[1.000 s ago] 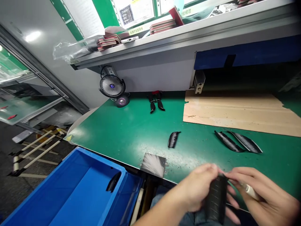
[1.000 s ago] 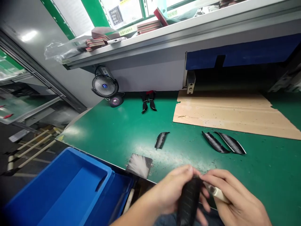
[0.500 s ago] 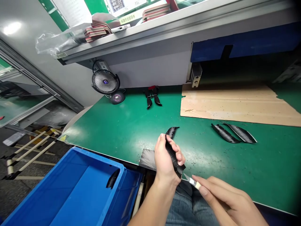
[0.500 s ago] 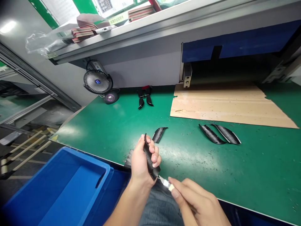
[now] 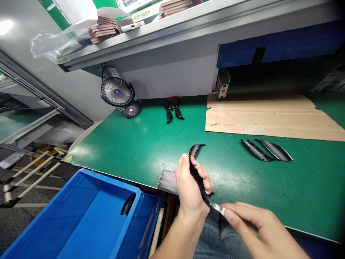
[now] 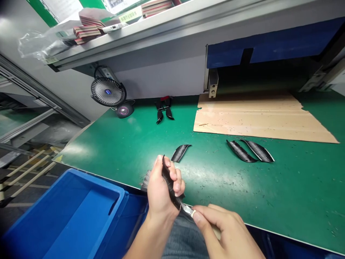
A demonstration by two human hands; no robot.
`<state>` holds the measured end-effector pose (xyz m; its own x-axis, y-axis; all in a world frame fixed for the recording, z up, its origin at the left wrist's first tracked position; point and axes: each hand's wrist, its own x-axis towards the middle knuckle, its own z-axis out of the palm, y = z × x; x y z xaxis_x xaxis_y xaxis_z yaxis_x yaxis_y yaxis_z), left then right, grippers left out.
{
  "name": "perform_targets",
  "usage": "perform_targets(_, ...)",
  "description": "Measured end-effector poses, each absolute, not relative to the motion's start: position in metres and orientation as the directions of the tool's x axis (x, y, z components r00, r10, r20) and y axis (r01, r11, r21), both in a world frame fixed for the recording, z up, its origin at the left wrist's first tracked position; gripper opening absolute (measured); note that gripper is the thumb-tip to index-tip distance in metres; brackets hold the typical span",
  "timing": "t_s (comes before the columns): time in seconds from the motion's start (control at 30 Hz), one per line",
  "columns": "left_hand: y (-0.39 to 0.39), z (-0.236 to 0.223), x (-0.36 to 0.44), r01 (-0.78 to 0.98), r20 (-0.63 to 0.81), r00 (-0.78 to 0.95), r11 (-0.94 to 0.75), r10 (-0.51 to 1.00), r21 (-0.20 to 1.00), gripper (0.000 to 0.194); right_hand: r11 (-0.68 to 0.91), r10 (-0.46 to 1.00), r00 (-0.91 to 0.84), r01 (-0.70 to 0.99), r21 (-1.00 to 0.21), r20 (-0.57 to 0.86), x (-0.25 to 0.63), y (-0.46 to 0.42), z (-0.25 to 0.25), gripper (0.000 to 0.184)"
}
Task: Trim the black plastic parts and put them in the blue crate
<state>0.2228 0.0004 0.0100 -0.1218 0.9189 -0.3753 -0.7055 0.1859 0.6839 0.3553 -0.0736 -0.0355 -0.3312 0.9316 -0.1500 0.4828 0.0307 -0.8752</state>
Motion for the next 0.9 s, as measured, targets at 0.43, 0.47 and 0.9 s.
perform_targets(0.43, 0.0, 0.009, 0.224, -0.649, -0.351, -0.202, 0.144, 0.914, 0.747, 0.029, 0.123, 0.976, -0.215, 0.69, -0.713, -0.041, 0.346, -0.075, -0.03, 0.034)
perform_targets(0.47, 0.0, 0.009, 0.224, -0.646, -0.353, -0.206, 0.144, 0.913, 0.749, 0.029, 0.143, 0.976, -0.215, 0.707, -0.692, -0.018, 0.346, -0.075, -0.031, 0.034)
perform_targets(0.9, 0.034, -0.009, 0.199, -0.484, -0.341, -0.209, 0.206, 0.917, 0.85, 0.025, 0.319, 0.779, 0.062, 0.816, -0.481, 0.623, 0.351, -0.093, -0.053, 0.03)
